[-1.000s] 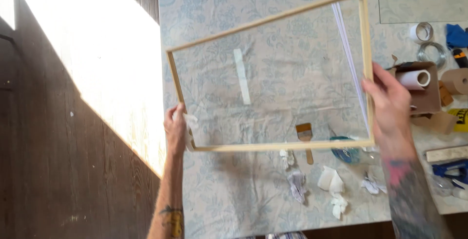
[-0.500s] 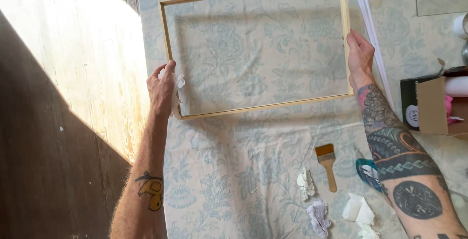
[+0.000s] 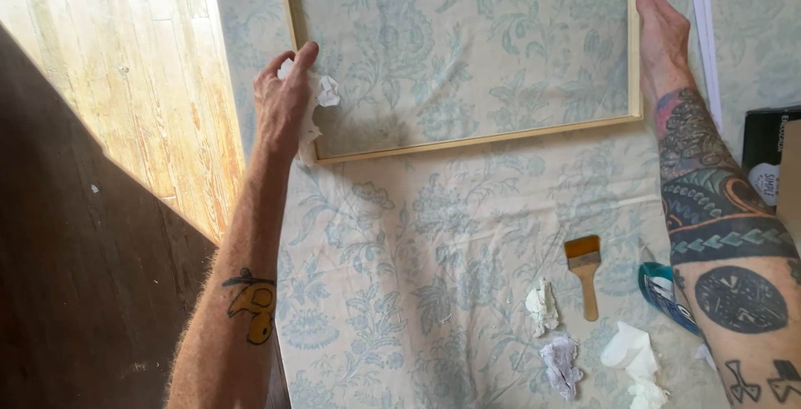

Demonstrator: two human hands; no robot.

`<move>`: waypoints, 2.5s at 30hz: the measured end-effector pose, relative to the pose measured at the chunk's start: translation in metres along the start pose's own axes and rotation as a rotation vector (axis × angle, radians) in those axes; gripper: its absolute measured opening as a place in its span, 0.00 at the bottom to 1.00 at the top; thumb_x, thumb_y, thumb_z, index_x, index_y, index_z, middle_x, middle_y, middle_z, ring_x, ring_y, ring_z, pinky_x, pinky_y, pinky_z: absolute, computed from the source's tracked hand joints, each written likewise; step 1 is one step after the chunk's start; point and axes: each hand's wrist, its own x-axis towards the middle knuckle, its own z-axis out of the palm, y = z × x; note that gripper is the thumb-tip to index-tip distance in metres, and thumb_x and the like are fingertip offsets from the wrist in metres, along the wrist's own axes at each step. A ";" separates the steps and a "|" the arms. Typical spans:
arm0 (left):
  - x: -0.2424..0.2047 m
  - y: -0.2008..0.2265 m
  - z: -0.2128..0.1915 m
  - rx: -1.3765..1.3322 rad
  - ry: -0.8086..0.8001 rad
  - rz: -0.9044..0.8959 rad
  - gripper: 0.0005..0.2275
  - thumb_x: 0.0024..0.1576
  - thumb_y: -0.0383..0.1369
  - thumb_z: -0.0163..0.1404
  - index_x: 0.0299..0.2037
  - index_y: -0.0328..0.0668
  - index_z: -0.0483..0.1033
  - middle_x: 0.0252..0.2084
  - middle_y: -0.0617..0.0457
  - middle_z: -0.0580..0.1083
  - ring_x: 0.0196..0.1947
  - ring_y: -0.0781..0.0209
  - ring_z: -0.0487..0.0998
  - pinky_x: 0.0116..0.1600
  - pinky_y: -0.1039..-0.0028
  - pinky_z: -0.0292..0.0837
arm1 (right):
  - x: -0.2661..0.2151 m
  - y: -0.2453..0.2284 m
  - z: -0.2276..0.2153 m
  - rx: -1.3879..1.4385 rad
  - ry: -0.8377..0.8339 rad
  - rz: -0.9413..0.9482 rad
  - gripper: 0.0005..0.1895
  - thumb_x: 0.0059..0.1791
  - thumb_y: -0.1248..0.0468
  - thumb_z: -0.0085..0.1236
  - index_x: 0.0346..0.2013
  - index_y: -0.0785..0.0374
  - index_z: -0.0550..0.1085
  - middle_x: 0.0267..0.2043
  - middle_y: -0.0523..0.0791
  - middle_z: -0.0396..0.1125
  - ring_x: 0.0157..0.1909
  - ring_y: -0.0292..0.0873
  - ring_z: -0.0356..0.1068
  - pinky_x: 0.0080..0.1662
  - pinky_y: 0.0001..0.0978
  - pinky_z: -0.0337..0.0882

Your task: Cleaning a workbench and organizing a wooden frame and tools.

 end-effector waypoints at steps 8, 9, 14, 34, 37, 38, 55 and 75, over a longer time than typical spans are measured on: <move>0.017 -0.021 0.004 0.050 -0.031 0.120 0.39 0.51 0.62 0.51 0.67 0.43 0.68 0.72 0.34 0.56 0.72 0.42 0.60 0.68 0.42 0.59 | -0.041 -0.060 0.008 -0.008 -0.092 -0.075 0.15 0.51 0.44 0.60 0.49 0.43 0.75 0.46 0.29 0.70 0.47 0.25 0.66 0.48 0.25 0.68; 0.018 -0.027 0.000 0.054 -0.038 0.120 0.39 0.51 0.62 0.51 0.67 0.43 0.68 0.72 0.34 0.56 0.72 0.42 0.60 0.68 0.42 0.59 | -0.053 -0.064 0.015 -0.009 -0.087 -0.069 0.15 0.51 0.44 0.60 0.49 0.43 0.75 0.46 0.29 0.70 0.47 0.25 0.66 0.48 0.25 0.68; -0.089 -0.007 0.002 -0.059 0.164 0.435 0.21 0.58 0.58 0.47 0.38 0.49 0.76 0.39 0.58 0.78 0.40 0.67 0.74 0.46 0.73 0.67 | -0.135 -0.078 0.031 0.217 0.302 -0.186 0.09 0.47 0.53 0.60 0.38 0.51 0.79 0.33 0.34 0.67 0.33 0.31 0.59 0.33 0.26 0.62; -0.415 -0.286 0.144 0.053 -0.368 -0.239 0.14 0.54 0.45 0.62 0.40 0.44 0.84 0.33 0.49 0.78 0.34 0.61 0.74 0.43 0.71 0.72 | -0.520 0.080 -0.085 -0.087 -0.297 -0.014 0.23 0.41 0.65 0.62 0.51 0.52 0.70 0.44 0.44 0.67 0.47 0.49 0.73 0.50 0.39 0.73; -0.448 -0.297 0.169 0.183 -0.405 -0.134 0.13 0.54 0.42 0.62 0.44 0.45 0.85 0.35 0.45 0.81 0.36 0.58 0.77 0.46 0.67 0.74 | -0.554 0.089 -0.176 0.169 -0.291 0.218 0.21 0.40 0.67 0.60 0.48 0.49 0.72 0.37 0.41 0.72 0.36 0.40 0.75 0.44 0.32 0.74; -0.462 -0.300 0.178 0.253 -0.426 -0.107 0.13 0.53 0.42 0.62 0.44 0.46 0.86 0.35 0.45 0.81 0.36 0.57 0.78 0.46 0.67 0.75 | -0.567 0.095 -0.210 0.243 -0.263 0.350 0.21 0.40 0.66 0.58 0.48 0.48 0.73 0.34 0.40 0.73 0.30 0.36 0.74 0.40 0.30 0.76; -0.533 -0.254 0.285 0.008 -0.001 -0.185 0.24 0.55 0.56 0.57 0.47 0.42 0.80 0.46 0.37 0.78 0.47 0.42 0.77 0.52 0.57 0.73 | -0.491 0.195 -0.335 -0.181 -0.129 -0.028 0.24 0.47 0.52 0.69 0.52 0.62 0.76 0.49 0.55 0.73 0.55 0.60 0.73 0.56 0.52 0.71; -0.523 -0.310 0.245 -0.969 -0.246 -0.547 0.30 0.50 0.21 0.52 0.68 0.44 0.66 0.51 0.37 0.77 0.42 0.48 0.82 0.49 0.54 0.82 | -0.591 0.082 -0.259 0.245 -0.288 0.290 0.19 0.44 0.58 0.71 0.49 0.58 0.79 0.46 0.48 0.74 0.32 0.38 0.74 0.31 0.25 0.79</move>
